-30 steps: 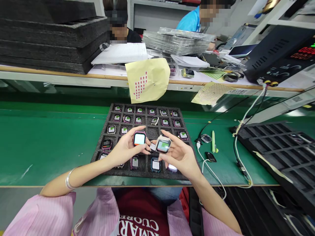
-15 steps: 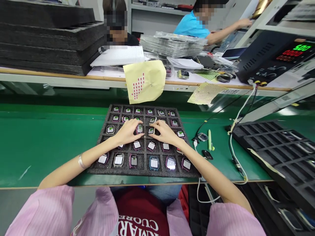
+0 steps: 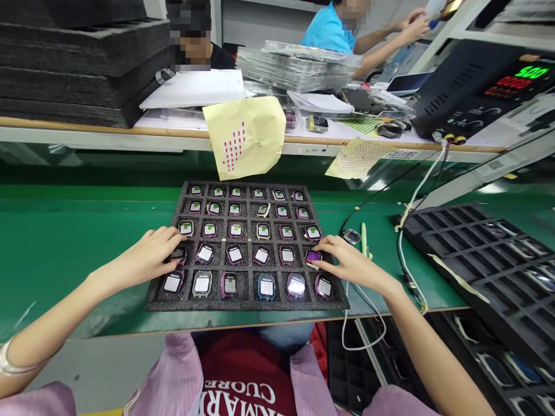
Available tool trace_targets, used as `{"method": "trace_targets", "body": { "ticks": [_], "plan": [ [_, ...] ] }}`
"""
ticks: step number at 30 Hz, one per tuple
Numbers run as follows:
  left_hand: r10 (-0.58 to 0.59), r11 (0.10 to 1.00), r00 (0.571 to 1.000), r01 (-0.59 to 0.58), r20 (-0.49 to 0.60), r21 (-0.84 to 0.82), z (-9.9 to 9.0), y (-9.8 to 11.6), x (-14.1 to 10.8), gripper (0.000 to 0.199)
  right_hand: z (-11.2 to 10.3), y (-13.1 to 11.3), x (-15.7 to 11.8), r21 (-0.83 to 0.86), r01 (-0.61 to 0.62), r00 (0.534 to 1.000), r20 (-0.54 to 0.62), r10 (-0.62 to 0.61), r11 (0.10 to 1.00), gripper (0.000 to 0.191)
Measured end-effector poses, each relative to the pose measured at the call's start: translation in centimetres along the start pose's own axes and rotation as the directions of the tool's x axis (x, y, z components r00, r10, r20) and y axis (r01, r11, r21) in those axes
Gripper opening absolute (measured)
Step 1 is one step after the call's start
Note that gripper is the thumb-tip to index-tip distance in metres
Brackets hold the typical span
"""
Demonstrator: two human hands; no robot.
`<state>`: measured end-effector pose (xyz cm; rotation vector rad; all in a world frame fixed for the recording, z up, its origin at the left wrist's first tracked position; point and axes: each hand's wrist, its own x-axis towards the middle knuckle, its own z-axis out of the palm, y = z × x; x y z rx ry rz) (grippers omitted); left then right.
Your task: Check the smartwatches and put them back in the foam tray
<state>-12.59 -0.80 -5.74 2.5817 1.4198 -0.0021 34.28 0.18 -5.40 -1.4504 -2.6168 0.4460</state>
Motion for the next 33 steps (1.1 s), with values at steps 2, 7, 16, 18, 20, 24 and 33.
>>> {"method": "trace_targets", "body": {
  "ticks": [2, 7, 16, 18, 20, 24, 33],
  "plan": [
    [-0.038, 0.999, 0.999, 0.038, 0.027, 0.015, 0.3, -0.6, -1.5, 0.029, 1.1, -0.1, -0.7, 0.015, -0.047, 0.999, -0.023, 0.048, 0.999, 0.041],
    [-0.043, 0.998, 0.997, 0.04, 0.068, 0.053, 0.5, -0.2, -1.4, 0.029, 2.4, 0.6, -0.2, 0.02, -0.072, 0.997, -0.025, 0.072, 0.997, 0.048],
    [-0.053, 0.961, 0.997, 0.065, 0.052, -0.268, 0.8, -1.4, -0.6, 0.03, 1.0, -0.3, 0.3, 0.391, -0.137, 0.956, -0.188, 0.225, 0.91, 0.047],
    [-0.099, 0.919, 0.995, 0.1, 0.021, -0.382, 1.1, -1.5, -0.7, 0.031, 0.8, -1.7, 0.1, 0.656, -0.124, 0.909, -0.226, 0.35, 0.745, 0.046],
    [-0.17, 0.825, 0.985, 0.139, -0.006, -0.548, 1.0, -1.3, -0.7, 0.036, 0.6, -3.3, 0.2, 0.84, -0.064, 0.873, -0.214, 0.438, 0.539, 0.045],
    [-0.297, 0.332, 0.952, 0.177, 0.075, -0.927, -0.2, 0.5, -0.2, 0.045, 1.1, -6.5, 0.9, 0.975, 0.037, 0.877, -0.137, 0.461, 0.221, 0.043],
    [-0.148, -0.438, 0.984, 0.024, 0.098, -0.899, -2.9, 7.3, 3.9, 0.046, 2.7, -12.0, 3.4, 0.997, 0.072, 0.949, -0.06, 0.308, -0.03, 0.048]
  ]
}}
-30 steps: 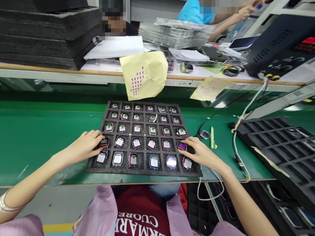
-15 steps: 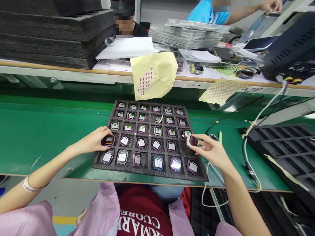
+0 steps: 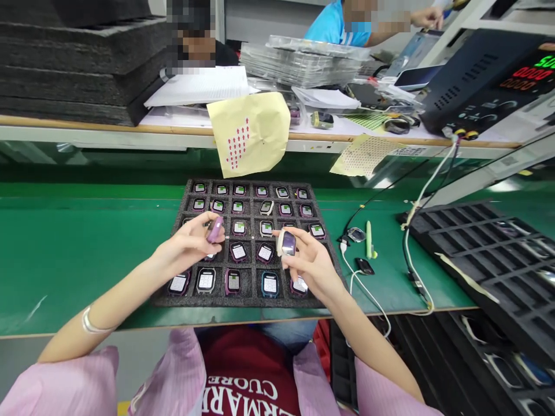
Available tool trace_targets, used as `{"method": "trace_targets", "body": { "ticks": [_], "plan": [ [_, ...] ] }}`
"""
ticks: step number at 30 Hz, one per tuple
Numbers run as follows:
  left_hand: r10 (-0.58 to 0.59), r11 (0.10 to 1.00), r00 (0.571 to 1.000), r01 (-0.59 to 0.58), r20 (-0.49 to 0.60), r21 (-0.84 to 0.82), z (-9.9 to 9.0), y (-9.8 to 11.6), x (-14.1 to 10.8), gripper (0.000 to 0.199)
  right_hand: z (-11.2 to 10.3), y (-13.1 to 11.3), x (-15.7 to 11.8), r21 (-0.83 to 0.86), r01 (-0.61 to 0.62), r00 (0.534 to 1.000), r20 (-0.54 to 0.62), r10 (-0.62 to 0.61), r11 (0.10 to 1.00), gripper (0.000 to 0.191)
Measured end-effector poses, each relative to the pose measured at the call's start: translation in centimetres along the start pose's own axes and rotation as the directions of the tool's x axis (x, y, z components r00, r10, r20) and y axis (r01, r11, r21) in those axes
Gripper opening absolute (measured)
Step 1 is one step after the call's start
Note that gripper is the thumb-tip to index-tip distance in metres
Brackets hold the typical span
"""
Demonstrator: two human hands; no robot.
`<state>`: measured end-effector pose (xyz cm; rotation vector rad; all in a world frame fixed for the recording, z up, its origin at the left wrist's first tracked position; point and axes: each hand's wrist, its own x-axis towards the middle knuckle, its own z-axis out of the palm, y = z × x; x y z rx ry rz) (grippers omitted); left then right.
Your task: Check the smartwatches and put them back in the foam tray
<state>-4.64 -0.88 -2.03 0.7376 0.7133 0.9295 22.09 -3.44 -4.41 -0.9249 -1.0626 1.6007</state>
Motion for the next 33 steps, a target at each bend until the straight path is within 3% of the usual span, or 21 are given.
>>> {"method": "trace_targets", "body": {
  "ticks": [3, 6, 10, 16, 23, 29, 33],
  "plan": [
    [-0.023, 0.997, 1.0, 0.024, 0.013, -0.071, 1.6, -0.5, 0.5, 0.046, 0.9, 0.0, -0.1, -0.005, 0.006, 0.999, 0.037, -0.006, 1.0, 0.05],
    [-0.032, 0.999, 0.999, 0.033, 0.022, -0.03, 2.3, -0.8, 0.6, 0.05, 1.3, 0.0, -0.3, -0.02, 0.026, 0.997, 0.068, -0.025, 0.999, 0.054],
    [-0.058, 0.998, 0.998, 0.058, 0.031, 0.006, 2.4, -1.1, 0.7, 0.061, 1.4, -0.1, -0.4, -0.019, 0.094, 0.989, 0.119, -0.091, 0.995, 0.055],
    [-0.115, 0.984, 0.989, 0.126, 0.092, -0.123, 2.1, -1.6, 0.6, 0.06, 1.2, 0.3, -0.4, -0.079, 0.144, 0.986, 0.097, -0.136, 0.986, 0.048],
    [-0.061, 0.996, 0.991, 0.053, 0.121, 0.07, 3.2, -1.9, -0.1, 0.055, 1.0, 0.2, -0.7, -0.03, 0.168, 0.975, 0.153, -0.162, 0.985, 0.049],
    [0.168, 0.941, 0.973, -0.206, 0.16, 0.267, 3.7, -2.9, -0.2, 0.057, 1.1, -0.2, -0.9, -0.032, 0.183, 0.969, 0.173, -0.175, 0.983, 0.048],
    [0.203, 0.918, 0.964, -0.249, 0.175, 0.31, 3.5, -3.1, -0.1, 0.055, 1.3, -0.4, -1.1, -0.043, 0.189, 0.967, 0.185, -0.178, 0.981, 0.05]
  ]
}}
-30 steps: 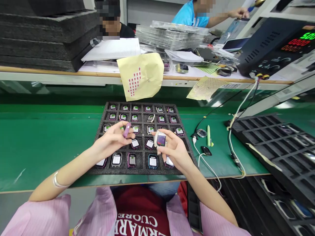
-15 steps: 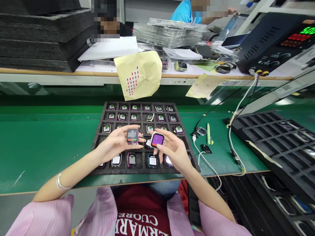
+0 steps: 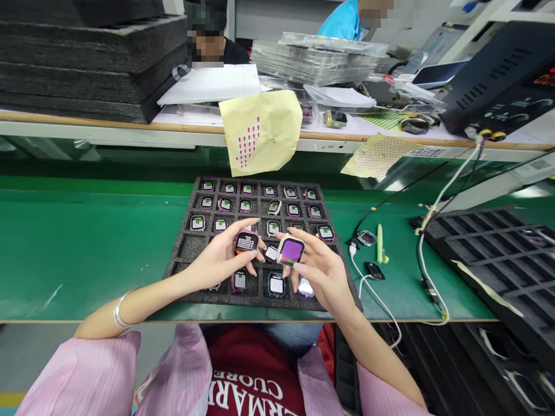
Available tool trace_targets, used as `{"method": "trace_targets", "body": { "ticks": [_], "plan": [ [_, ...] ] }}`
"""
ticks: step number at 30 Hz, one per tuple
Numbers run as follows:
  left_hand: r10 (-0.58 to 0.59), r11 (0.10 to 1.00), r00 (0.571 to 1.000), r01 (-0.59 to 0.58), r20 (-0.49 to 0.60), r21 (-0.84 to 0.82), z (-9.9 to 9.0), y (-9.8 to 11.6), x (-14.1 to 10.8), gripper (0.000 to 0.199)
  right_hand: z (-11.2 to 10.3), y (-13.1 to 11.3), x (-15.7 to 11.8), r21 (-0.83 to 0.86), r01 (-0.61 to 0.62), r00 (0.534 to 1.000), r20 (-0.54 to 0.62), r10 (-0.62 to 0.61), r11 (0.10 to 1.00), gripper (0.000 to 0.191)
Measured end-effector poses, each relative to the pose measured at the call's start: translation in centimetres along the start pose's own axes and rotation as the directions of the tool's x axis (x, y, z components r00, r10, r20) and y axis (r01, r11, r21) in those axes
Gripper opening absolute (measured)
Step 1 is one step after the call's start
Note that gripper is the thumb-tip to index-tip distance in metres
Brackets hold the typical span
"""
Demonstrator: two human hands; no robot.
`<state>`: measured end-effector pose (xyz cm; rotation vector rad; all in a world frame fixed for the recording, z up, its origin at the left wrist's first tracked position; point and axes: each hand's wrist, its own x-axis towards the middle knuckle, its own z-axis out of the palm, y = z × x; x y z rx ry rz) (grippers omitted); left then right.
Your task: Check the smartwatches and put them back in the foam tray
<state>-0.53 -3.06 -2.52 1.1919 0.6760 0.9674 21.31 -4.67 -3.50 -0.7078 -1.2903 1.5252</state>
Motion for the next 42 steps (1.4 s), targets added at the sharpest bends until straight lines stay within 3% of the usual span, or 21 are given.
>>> {"method": "trace_targets", "body": {
  "ticks": [7, 20, 23, 42],
  "plan": [
    [-0.015, 0.998, 0.999, 0.017, 0.048, -0.058, 0.0, 0.9, -0.2, 0.066, 0.0, -0.4, 0.1, -0.011, -0.009, 1.0, 0.004, 0.009, 1.0, 0.052],
    [-0.029, 0.996, 0.999, 0.03, 0.021, -0.084, 0.1, 1.2, -0.3, 0.067, 0.1, -0.1, 0.1, -0.109, -0.014, 0.997, -0.081, 0.005, 0.994, 0.053],
    [-0.041, 0.995, 0.999, 0.042, 0.018, -0.086, 0.1, 1.3, -0.4, 0.067, 0.1, -0.1, 0.1, -0.101, -0.019, 0.998, -0.056, 0.013, 0.995, 0.053],
    [-0.008, 0.996, 1.0, 0.011, 0.029, -0.094, 0.2, 0.7, -0.5, 0.046, 0.3, -0.4, -0.2, -0.086, 0.012, 0.999, -0.046, -0.016, 0.996, 0.048]
  ]
}}
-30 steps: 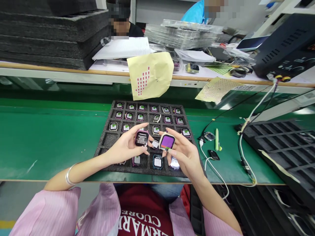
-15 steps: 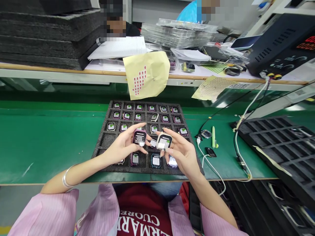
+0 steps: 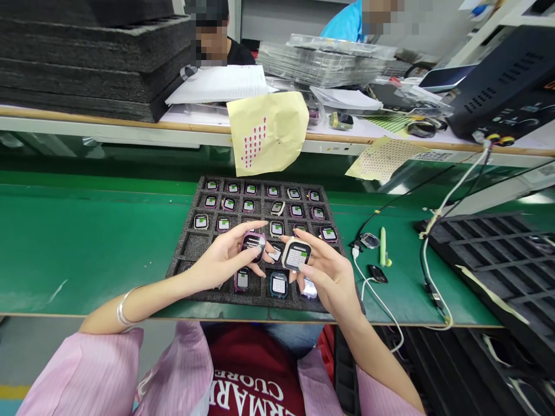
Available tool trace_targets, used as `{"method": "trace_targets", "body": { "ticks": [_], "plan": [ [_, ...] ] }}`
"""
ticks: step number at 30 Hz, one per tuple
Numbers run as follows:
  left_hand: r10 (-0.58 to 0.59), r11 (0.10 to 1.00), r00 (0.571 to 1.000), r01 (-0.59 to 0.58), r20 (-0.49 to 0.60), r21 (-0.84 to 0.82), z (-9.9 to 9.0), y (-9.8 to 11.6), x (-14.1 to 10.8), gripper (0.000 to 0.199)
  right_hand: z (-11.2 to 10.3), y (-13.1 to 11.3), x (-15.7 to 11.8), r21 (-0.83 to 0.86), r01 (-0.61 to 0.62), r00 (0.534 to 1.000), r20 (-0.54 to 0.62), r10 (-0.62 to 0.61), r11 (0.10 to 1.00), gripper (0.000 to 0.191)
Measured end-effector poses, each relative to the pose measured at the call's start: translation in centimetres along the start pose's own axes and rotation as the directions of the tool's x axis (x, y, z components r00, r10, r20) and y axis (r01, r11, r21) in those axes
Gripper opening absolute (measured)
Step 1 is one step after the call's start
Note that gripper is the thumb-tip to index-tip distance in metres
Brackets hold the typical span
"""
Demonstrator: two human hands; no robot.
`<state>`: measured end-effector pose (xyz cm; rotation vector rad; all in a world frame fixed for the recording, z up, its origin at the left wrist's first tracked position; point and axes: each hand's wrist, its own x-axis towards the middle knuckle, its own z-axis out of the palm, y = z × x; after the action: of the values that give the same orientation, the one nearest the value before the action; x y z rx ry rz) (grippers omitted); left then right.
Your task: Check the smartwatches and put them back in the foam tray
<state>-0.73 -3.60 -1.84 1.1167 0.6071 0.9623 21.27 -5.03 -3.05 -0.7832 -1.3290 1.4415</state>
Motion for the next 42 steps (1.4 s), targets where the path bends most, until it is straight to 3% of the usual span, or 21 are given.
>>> {"method": "trace_targets", "body": {
  "ticks": [10, 15, 26, 32, 39, 42],
  "plan": [
    [0.025, 1.0, 0.999, -0.025, 0.027, -0.02, 0.1, 0.5, -0.2, 0.045, 0.1, 0.0, 0.2, -0.025, -0.008, 1.0, -0.03, 0.008, 1.0, 0.048],
    [0.002, 1.0, 1.0, -0.002, -0.025, -0.009, 0.1, 0.3, 0.0, 0.038, 0.0, 0.2, 0.1, -0.044, -0.034, 0.997, -0.065, 0.031, 0.998, 0.048],
    [-0.031, 0.999, 0.999, 0.03, -0.03, -0.03, 0.4, 0.5, -0.4, 0.042, 1.0, 0.3, 0.5, -0.094, -0.064, 0.978, -0.202, 0.044, 0.994, 0.023],
    [-0.033, 0.997, 0.999, 0.031, -0.035, -0.074, 0.1, 0.3, -0.4, 0.049, 0.2, 0.1, 0.2, -0.074, -0.043, 0.992, -0.123, 0.034, 0.996, 0.03],
    [-0.039, 0.998, 0.999, 0.037, -0.038, -0.06, 0.6, 0.7, -0.6, 0.047, 1.1, -0.5, 0.0, -0.05, -0.027, 0.988, -0.152, 0.02, 0.998, 0.024],
    [-0.042, 0.997, 0.998, 0.04, -0.044, -0.063, 0.9, 0.8, -0.7, 0.042, 1.9, -1.9, -0.4, 0.014, -0.022, 1.0, -0.01, 0.022, 1.0, 0.033]
  ]
}}
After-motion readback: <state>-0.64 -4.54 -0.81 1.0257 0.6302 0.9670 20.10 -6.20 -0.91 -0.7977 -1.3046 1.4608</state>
